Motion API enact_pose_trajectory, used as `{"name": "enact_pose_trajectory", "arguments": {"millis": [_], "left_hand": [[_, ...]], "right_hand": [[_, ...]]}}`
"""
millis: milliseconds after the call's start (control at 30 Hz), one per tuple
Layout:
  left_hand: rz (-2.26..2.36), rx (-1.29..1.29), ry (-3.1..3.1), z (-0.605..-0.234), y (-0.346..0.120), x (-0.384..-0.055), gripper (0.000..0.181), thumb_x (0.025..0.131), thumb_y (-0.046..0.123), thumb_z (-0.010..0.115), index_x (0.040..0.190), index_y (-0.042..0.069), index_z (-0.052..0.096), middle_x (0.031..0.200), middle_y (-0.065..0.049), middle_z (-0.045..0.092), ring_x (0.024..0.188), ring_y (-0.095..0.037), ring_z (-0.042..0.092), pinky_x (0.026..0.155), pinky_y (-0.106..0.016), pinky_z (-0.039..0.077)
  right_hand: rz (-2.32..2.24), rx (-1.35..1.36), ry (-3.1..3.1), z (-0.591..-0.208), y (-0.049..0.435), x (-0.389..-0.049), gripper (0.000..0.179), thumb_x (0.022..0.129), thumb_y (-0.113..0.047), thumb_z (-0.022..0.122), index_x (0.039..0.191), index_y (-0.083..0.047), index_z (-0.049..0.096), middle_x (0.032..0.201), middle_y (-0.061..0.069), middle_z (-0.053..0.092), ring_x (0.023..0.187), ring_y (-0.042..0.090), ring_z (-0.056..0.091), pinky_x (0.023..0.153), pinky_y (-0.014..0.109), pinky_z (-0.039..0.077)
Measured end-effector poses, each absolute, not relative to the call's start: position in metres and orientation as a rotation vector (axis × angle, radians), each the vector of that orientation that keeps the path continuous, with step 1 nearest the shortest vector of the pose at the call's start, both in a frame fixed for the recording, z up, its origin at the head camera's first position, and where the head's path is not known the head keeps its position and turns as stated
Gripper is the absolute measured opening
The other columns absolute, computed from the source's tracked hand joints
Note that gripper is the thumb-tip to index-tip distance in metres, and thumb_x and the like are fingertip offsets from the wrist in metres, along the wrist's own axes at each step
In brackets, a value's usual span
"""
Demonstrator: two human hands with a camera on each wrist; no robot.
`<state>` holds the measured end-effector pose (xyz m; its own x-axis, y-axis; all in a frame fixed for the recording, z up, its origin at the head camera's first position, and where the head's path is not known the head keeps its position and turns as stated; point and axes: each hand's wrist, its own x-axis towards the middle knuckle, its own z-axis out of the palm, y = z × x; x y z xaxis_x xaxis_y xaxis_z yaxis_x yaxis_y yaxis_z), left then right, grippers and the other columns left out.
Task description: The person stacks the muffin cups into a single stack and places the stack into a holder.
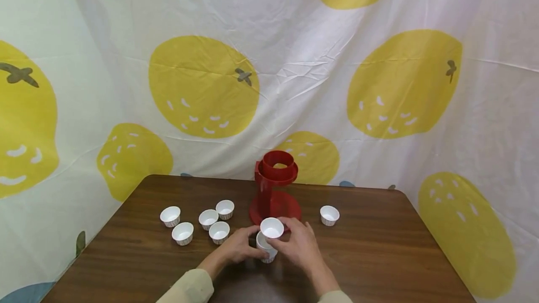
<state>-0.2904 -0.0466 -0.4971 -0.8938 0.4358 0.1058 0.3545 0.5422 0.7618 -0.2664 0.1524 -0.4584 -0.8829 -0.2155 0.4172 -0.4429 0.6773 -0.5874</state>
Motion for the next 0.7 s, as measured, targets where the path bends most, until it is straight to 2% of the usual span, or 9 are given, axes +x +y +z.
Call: {"name": "enact_pose_trajectory", "arguments": {"millis": [700], "left_hand": [[1.3,0.704,2.673,-0.4977,-0.0469,-0.2906,0.063,0.063,0.039,0.08,0.118,0.018,0.057,0.106,0.005,0.062,0.101,-0.013,0.054,0.089,-0.035,0.042]], "right_hand": [[1.061,0.558,-2.636,-0.4646,0.1518,-0.2652,0.049,0.066,-0.044,0.077,0.108,-0.022,0.063,0.103,-0.01,0.062,0.101,0.011,0.055,0.098,0.058,0.024]]}}
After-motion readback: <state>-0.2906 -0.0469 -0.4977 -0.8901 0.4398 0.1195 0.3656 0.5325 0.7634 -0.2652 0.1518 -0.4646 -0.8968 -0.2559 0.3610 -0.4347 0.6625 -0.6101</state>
